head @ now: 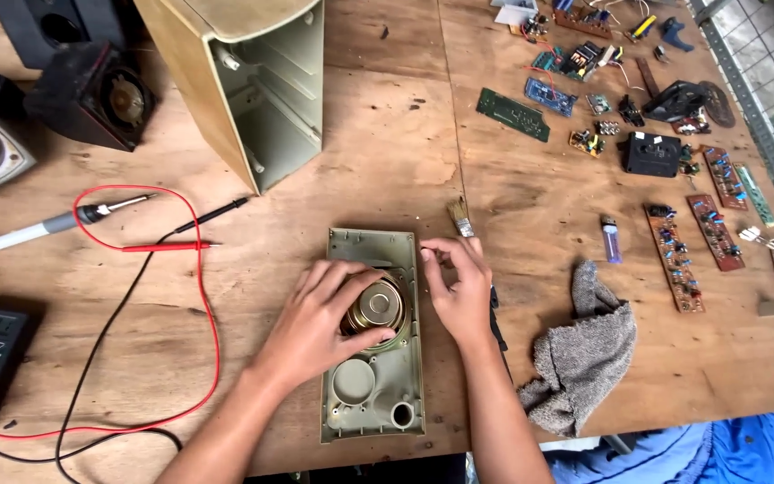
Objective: Using a small screwdriver to pry a speaker component out of its plastic housing on a repair bench.
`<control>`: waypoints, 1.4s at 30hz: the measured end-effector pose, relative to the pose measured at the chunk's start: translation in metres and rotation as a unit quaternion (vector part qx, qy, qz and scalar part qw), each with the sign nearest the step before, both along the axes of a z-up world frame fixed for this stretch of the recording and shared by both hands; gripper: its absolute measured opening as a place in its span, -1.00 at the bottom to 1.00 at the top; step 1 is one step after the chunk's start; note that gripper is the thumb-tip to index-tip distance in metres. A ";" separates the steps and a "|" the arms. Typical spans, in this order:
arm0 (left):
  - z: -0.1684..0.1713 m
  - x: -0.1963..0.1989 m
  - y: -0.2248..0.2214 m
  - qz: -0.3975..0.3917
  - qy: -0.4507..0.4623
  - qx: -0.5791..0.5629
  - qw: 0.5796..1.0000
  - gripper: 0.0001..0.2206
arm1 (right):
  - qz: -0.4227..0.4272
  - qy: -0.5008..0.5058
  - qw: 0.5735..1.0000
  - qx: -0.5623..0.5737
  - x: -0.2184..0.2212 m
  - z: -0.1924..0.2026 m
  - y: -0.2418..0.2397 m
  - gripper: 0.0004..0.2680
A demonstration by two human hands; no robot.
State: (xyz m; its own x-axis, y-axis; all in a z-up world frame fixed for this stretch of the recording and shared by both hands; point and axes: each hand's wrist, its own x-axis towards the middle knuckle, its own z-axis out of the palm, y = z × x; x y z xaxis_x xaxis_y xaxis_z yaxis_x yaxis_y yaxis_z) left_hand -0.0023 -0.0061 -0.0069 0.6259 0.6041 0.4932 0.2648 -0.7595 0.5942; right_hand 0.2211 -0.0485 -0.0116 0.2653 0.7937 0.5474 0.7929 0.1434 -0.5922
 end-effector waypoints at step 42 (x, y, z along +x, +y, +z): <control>-0.006 0.003 -0.005 -0.014 0.021 -0.013 1.000 -0.47 | 0.099 0.074 0.971 -0.202 -0.001 0.009 -0.008 -0.95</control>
